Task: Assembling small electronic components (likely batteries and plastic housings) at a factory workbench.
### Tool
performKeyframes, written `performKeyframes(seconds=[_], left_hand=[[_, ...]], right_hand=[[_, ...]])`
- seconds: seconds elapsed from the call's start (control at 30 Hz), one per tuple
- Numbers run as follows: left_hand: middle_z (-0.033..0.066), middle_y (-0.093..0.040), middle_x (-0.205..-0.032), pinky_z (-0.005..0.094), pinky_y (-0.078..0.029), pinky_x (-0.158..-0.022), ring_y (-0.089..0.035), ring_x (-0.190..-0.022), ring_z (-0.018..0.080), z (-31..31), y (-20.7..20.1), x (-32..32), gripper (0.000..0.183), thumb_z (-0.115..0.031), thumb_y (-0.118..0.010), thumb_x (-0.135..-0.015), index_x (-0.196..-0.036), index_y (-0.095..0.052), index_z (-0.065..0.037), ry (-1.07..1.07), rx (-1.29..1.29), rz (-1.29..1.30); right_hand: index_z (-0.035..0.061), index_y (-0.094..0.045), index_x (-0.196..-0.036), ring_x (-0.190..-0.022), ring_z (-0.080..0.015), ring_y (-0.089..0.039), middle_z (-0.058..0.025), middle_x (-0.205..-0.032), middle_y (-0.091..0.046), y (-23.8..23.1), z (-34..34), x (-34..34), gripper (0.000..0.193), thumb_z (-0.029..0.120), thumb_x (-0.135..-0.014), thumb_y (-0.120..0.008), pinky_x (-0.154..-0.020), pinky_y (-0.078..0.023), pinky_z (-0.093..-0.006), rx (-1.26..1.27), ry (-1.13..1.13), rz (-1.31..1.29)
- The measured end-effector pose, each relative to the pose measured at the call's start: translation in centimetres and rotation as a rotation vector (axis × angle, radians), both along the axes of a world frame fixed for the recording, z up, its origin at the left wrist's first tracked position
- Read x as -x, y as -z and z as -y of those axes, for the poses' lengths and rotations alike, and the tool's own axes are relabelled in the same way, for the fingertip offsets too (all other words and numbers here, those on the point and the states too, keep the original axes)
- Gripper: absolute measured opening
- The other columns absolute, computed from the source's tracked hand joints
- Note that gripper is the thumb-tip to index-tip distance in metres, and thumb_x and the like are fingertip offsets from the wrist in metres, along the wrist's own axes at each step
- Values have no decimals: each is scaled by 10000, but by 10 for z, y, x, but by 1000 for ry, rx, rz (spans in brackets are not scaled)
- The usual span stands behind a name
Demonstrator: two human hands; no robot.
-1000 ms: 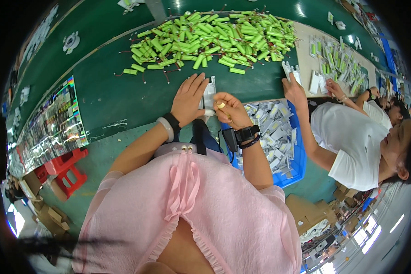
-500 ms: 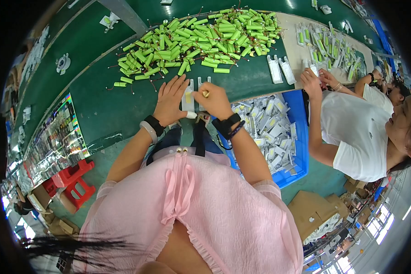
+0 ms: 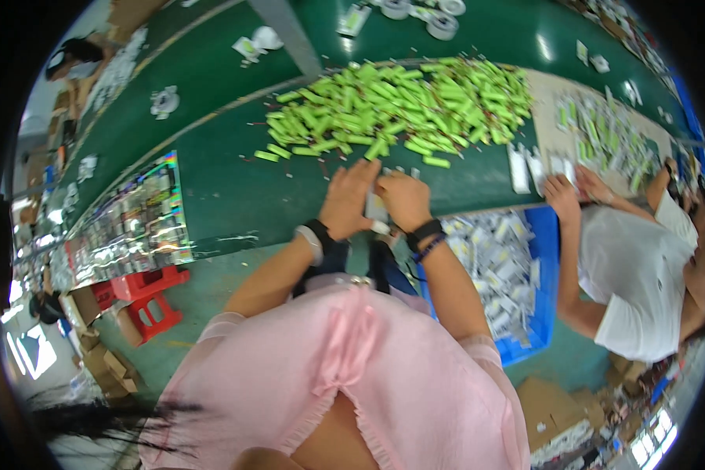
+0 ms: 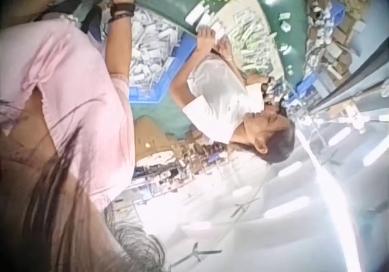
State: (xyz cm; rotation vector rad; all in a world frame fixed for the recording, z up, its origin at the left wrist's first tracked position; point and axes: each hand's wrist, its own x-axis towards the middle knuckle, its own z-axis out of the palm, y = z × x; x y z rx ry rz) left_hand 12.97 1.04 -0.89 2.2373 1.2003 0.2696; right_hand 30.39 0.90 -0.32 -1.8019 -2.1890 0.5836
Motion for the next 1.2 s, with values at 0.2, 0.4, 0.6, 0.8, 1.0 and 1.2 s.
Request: performKeyframes(seconds=[0.2, 0.4, 0.6, 0.8, 1.0, 1.2], left_hand=[[115, -304, -1580, 495, -151, -1208, -237, -1485, 284, 8, -4, 0, 1201, -307, -853, -628, -1567, -147, -57, -13, 50, 16], [140, -293, -1580, 500, -153, -1208, -230, -1490, 297, 10, -3, -1, 1167, -269, -817, -651, -1569, -131, -53, 13, 30, 35], [180, -343, -1549, 524, -207, -1188, -281, -1465, 337, 8, -6, 3, 1153, -267, -868, -598, -1537, -242, -32, -51, -50, 31], [221, -271, -1570, 513, -187, -1172, -260, -1452, 376, 12, -11, -22, 1162, -297, -879, -630, -1553, -217, -51, 85, -111, -61], [245, -302, -1542, 516, -247, -1113, -295, -1415, 400, 8, -14, -45, 1100, -405, -840, -695, -1539, -245, -26, 101, -125, -148], [222, -321, -1540, 519, -277, -1091, -346, -1363, 399, 9, -13, -79, 1087, -383, -850, -692, -1530, -261, -18, 82, -107, -142]], right_hand=[[89, -614, -853, -720, -321, -662, -100, -809, -645, 2, -3, -3, 121, 206, -874, -640, -597, -513, -451, -35, -170, 4], [74, -608, -863, -728, -341, -660, -114, -838, -666, -8, 16, -7, 125, 187, -882, -658, -614, -516, -441, 0, -163, -50], [27, -602, -906, -649, -150, -580, -50, -773, -624, -34, 82, -27, 126, 143, -941, -636, -617, -475, -314, 434, 14, -846], [42, -548, -924, -495, -110, -519, -49, -737, -601, 48, 153, -12, 163, 192, -975, -583, -438, -408, -270, 1007, 384, -1040], [11, -605, -890, -564, -129, -581, -72, -821, -665, 179, 132, 34, 197, 196, -952, -579, -486, -480, -281, 940, 673, -1231], [7, -618, -917, -612, -133, -598, -75, -846, -670, 195, 56, 35, 210, 210, -954, -582, -525, -499, -283, 910, 757, -1329]])
